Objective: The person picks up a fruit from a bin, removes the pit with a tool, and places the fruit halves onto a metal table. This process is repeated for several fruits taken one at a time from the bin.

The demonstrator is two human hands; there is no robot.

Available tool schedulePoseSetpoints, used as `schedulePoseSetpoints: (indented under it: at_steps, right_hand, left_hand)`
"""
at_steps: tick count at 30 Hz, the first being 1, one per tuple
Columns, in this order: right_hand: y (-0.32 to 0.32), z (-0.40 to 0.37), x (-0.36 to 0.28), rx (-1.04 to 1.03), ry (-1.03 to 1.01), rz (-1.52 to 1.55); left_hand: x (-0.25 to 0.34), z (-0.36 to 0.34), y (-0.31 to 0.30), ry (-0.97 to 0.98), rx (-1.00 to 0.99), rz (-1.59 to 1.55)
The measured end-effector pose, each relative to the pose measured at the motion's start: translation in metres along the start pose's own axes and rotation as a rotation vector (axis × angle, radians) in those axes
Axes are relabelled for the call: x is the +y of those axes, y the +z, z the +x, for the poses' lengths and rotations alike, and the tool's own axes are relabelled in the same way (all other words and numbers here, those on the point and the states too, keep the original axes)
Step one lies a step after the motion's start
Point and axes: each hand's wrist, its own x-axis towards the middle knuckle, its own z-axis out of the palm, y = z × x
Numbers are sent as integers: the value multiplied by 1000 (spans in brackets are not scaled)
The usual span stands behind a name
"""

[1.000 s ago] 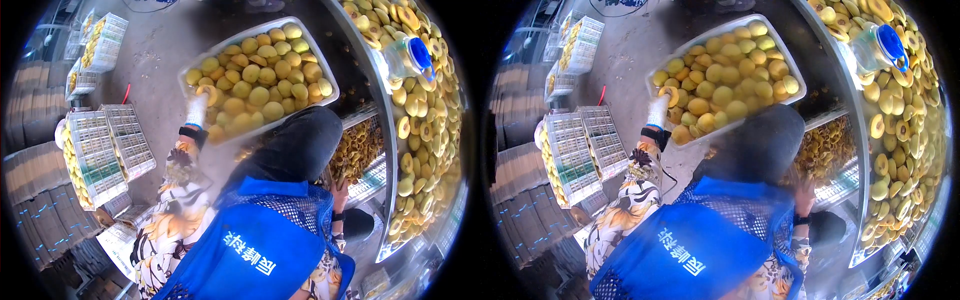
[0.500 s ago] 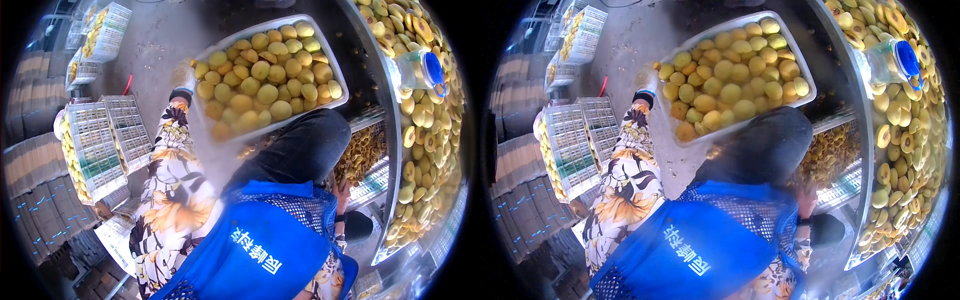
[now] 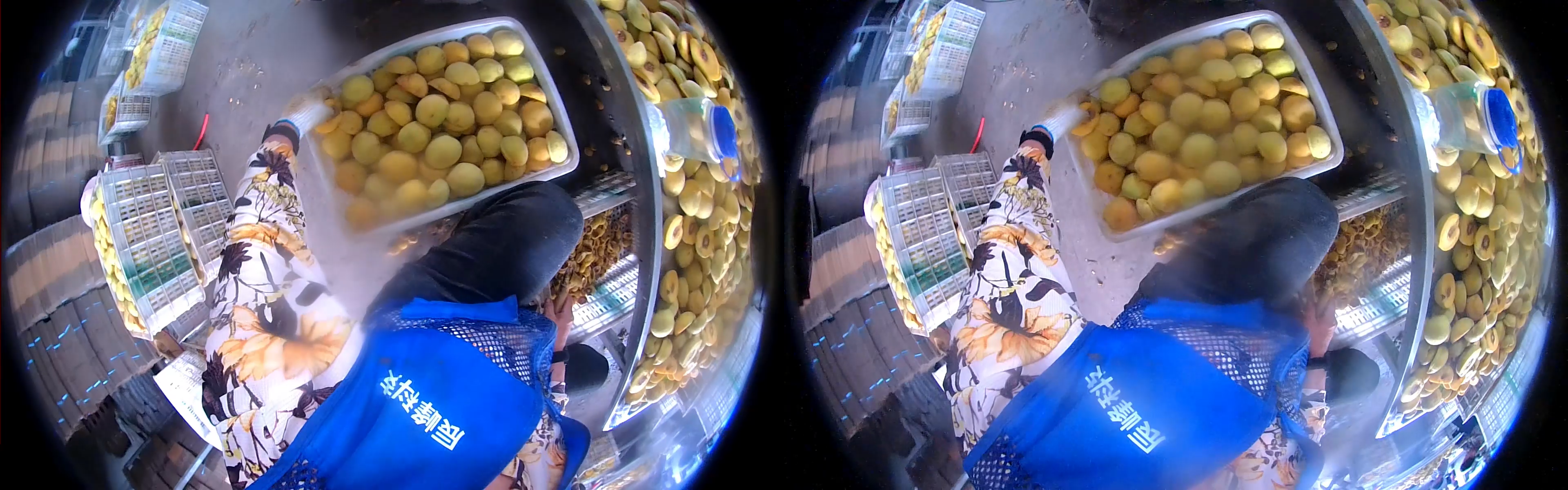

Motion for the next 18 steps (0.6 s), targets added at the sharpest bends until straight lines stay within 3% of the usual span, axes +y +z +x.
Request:
schedulePoseSetpoints:
  at_steps: [1, 3, 5, 8, 10, 13, 15, 18]
  right_hand:
    - [4, 4, 6, 21, -153, -99]
    - [4, 3, 18, 12, -167, -177]
    - [-2, 3, -32, -23, 100, -123]
    - [-6, -1, -71, 34, 108, 6]
    - [-3, 2, -61, 36, 90, 20]
    - [2, 6, -24, 48, 101, 0]
    - [2, 12, 1, 80, 39, -56]
    - [-3, 11, -21, 109, 12, -91]
  left_hand:
    - [0, -3, 1, 20, 11, -37]
    - [8, -11, 1, -59, 9, -88]
    - [10, -7, 4, -78, 67, -111]
    - [-1, -2, 35, -20, 207, -111]
    - [0, -11, 38, 40, 303, -117]
    - [-7, -4, 48, 28, 298, -172]
    - [-5, 5, 43, 11, 174, -72]
    - [10, 3, 6, -51, -14, 12]
